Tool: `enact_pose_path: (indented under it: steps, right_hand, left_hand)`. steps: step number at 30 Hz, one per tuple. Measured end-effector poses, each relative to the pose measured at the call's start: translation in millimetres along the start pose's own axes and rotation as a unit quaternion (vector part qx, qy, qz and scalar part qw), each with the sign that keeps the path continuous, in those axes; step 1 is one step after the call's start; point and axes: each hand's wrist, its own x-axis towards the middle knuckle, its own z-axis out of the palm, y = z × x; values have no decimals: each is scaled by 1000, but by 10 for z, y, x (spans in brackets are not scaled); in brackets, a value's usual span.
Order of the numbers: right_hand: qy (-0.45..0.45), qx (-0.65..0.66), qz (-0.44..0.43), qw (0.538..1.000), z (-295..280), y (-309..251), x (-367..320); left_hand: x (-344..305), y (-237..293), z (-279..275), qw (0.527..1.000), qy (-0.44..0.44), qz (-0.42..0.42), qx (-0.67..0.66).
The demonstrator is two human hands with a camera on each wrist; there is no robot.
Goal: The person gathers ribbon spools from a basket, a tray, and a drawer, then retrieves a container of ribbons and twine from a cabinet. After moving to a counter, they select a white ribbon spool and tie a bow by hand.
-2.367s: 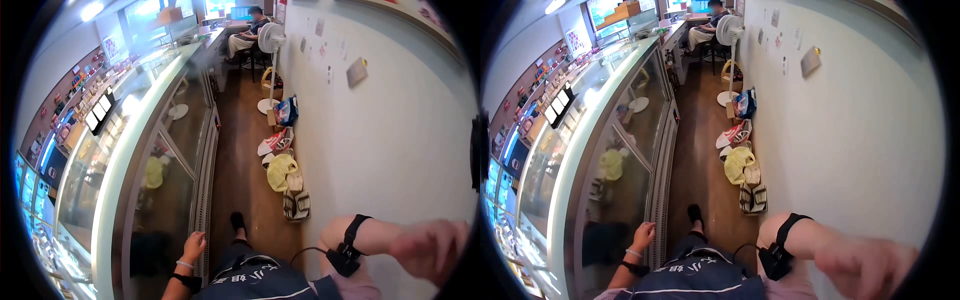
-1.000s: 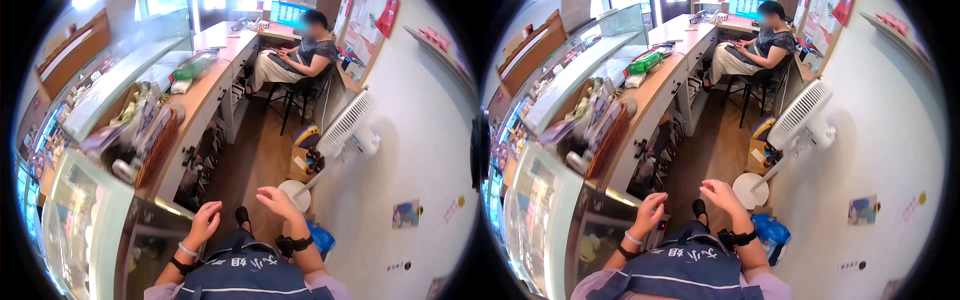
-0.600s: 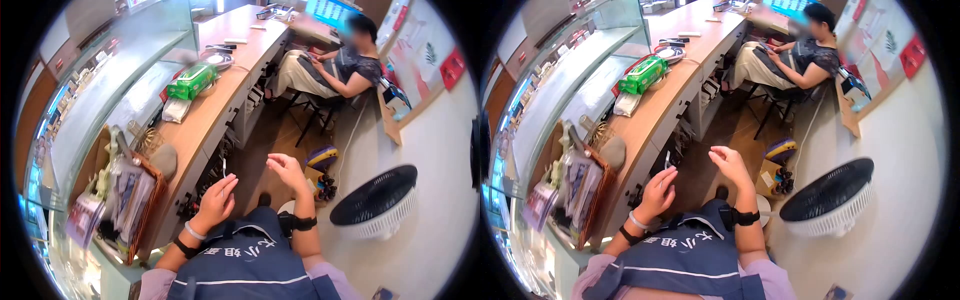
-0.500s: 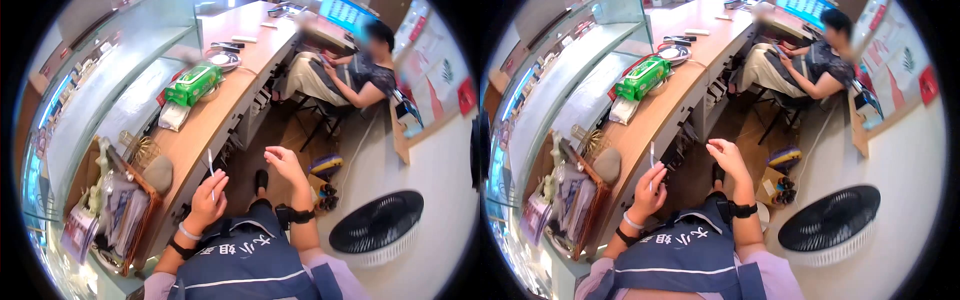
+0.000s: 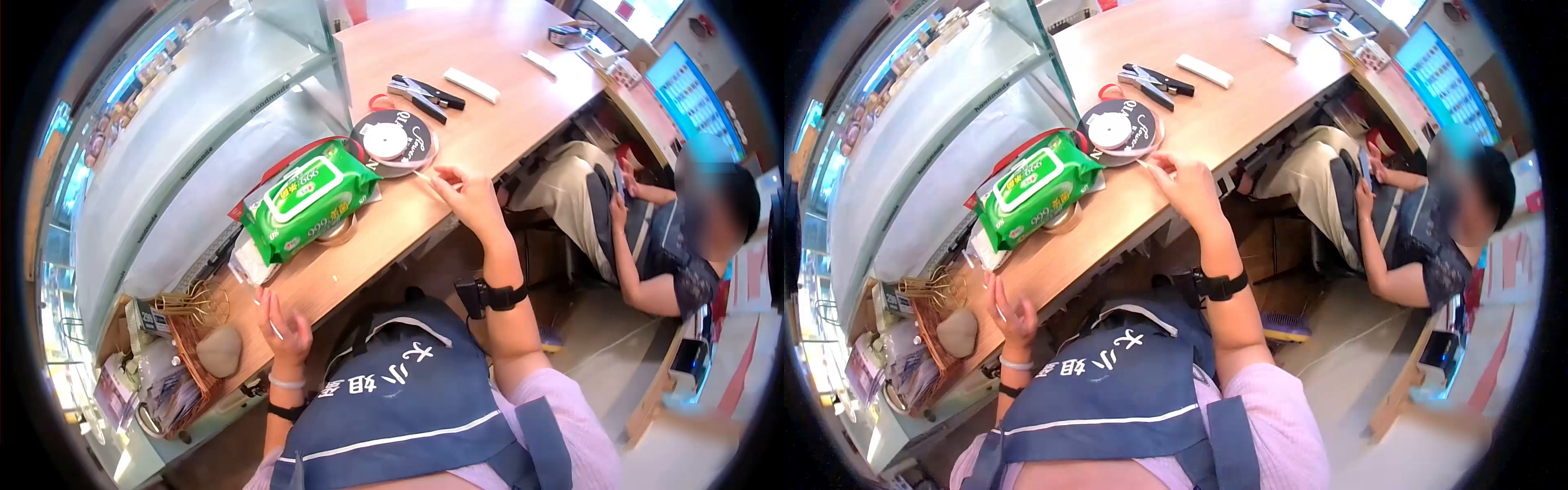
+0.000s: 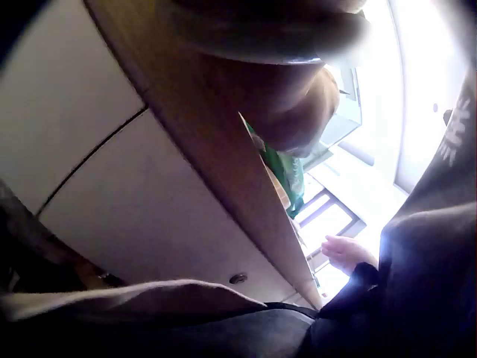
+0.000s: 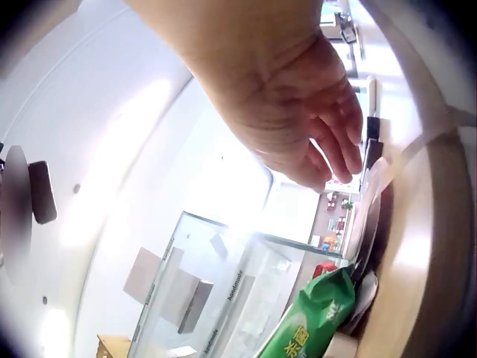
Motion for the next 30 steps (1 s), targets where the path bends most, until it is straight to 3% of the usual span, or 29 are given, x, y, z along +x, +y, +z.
enact_pose_path:
  steps: [1,3,5,7,11,13,19,23,25,27,30]
  right_hand:
    - [-9,2,0,1000,8,-10,139]
    - [-2,-65,-103,993,86,-63,397]
    - [-49,-54,-136,988,181,6,651]
    - [-56,-126,-300,944,317,18,853]
    - [-127,-177,-281,935,512,110,1052]
    - [-106,-152,-310,933,604,282,1160]
    - [-69,-96,-279,953,406,236,1113]
    - [-93,130,-169,973,185,479,1142]
    - [-116,285,-36,951,32,539,1099]
    - [-98,294,30,950,-122,491,1020]
    - [-95,290,17,952,-138,738,1007]
  left_hand:
    - [0,14,27,999,0,-20,30]
    - [-8,-8,79,998,-9,-30,46]
    - [-2,25,90,994,3,-58,90]
    - [34,40,96,990,4,-79,114]
    - [50,50,103,986,18,-94,135]
    - [41,35,108,986,24,-92,139]
    - [79,52,103,981,35,-118,153]
    - [116,64,100,980,25,-125,150]
    - [115,58,101,982,28,-119,144]
    - [95,45,106,981,36,-123,149]
    - [115,56,109,982,37,-115,145]
